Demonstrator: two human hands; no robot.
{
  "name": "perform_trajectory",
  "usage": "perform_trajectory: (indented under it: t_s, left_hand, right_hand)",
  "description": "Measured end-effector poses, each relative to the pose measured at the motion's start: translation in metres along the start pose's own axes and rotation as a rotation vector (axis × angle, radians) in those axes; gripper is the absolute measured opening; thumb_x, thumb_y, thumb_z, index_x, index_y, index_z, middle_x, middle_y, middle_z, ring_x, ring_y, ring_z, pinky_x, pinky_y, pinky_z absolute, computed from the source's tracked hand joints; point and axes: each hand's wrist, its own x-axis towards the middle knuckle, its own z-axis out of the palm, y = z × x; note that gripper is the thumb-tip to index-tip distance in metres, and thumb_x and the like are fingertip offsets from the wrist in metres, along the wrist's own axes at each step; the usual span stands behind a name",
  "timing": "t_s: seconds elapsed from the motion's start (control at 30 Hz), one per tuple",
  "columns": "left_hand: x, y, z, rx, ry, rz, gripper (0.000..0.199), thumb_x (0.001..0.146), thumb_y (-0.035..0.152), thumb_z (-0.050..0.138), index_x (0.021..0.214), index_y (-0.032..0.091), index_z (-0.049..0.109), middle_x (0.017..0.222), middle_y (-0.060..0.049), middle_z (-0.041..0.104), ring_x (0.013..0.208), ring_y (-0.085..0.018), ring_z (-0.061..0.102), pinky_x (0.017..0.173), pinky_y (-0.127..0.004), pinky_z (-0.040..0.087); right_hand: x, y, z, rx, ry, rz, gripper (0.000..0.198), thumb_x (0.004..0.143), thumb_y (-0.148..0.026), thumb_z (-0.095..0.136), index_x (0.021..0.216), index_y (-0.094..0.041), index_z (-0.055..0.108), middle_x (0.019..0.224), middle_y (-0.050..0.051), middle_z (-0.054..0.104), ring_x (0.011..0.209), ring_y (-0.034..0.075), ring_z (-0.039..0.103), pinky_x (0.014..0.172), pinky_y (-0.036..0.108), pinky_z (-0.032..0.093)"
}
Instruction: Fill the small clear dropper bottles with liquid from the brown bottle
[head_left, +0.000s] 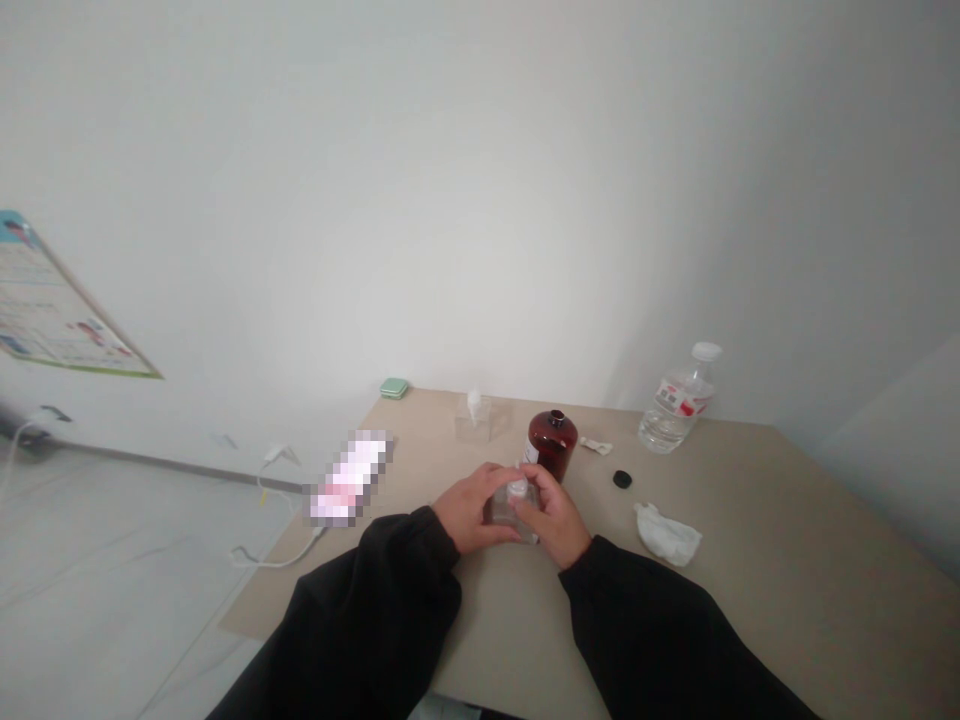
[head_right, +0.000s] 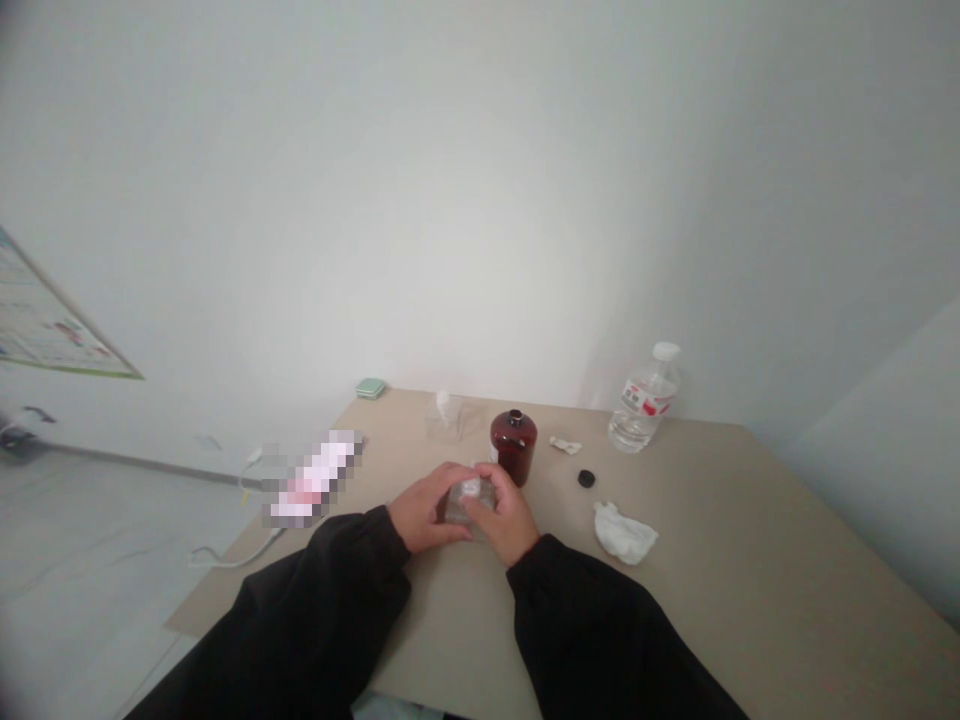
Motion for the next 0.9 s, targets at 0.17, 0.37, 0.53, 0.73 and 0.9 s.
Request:
perform_trajectory:
  t_s: [0.17,0.37,0.53,0.73,0.9]
  left_hand:
    - [0.0002,-0.0015,0.0008,-0.017,0.01,0.034,0.078,0.072,0.048,0.077,0.137,0.023,0.042,0.124,-0.013,0.052,0.112,-0.028,0.055,0.101,-0.044,0.045]
    - [0.0005,0.0,0.0,-0.005,-0.004,0.018,0.077,0.072,0.046,0.077,0.137,0.022,0.042,0.124,-0.013,0.053,0.112,-0.028,0.055,0.101,-0.044,0.045]
    - [0.001,0.0028,-0.0011,-0.02,-0.01,-0.008,0.077,0.071,0.044,0.078,0.137,0.024,0.043,0.125,-0.012,0.053,0.113,-0.028,0.055,0.102,-0.045,0.044]
    - [0.0004,0.0004,-0.0004,-0.017,0.0,0.002,0.077,0.071,0.045,0.078,0.136,0.022,0.044,0.124,-0.013,0.053,0.111,-0.028,0.056,0.101,-0.045,0.045]
    - [0.0004,-0.001,0.0002,-0.019,0.004,0.024,0.078,0.071,0.046,0.078,0.137,0.023,0.043,0.124,-0.013,0.053,0.112,-0.028,0.055,0.102,-0.044,0.044]
  right_hand:
    - [0.0009,-0.0009,-0.0017,-0.03,0.011,-0.04,0.033,0.078,-0.041,0.064,0.105,-0.023,0.061,0.114,0.008,0.059,0.113,0.028,0.054,0.103,0.046,0.04]
    - [-0.0002,0.0011,0.0007,-0.003,-0.007,-0.003,0.038,0.078,-0.043,0.065,0.108,-0.022,0.056,0.101,0.006,0.062,0.096,0.024,0.059,0.09,0.042,0.048]
    - [0.0008,0.0001,-0.001,-0.033,0.017,-0.045,0.032,0.079,-0.042,0.062,0.105,-0.023,0.06,0.112,0.008,0.06,0.11,0.027,0.056,0.1,0.043,0.042]
    - [0.0002,-0.0006,0.0,-0.028,-0.013,0.002,0.036,0.078,-0.042,0.065,0.107,-0.022,0.055,0.1,0.006,0.062,0.095,0.024,0.06,0.09,0.043,0.048]
    - [0.001,0.0006,-0.0011,-0.026,0.029,-0.039,0.035,0.078,-0.043,0.064,0.106,-0.023,0.06,0.113,0.008,0.06,0.111,0.027,0.056,0.099,0.043,0.043]
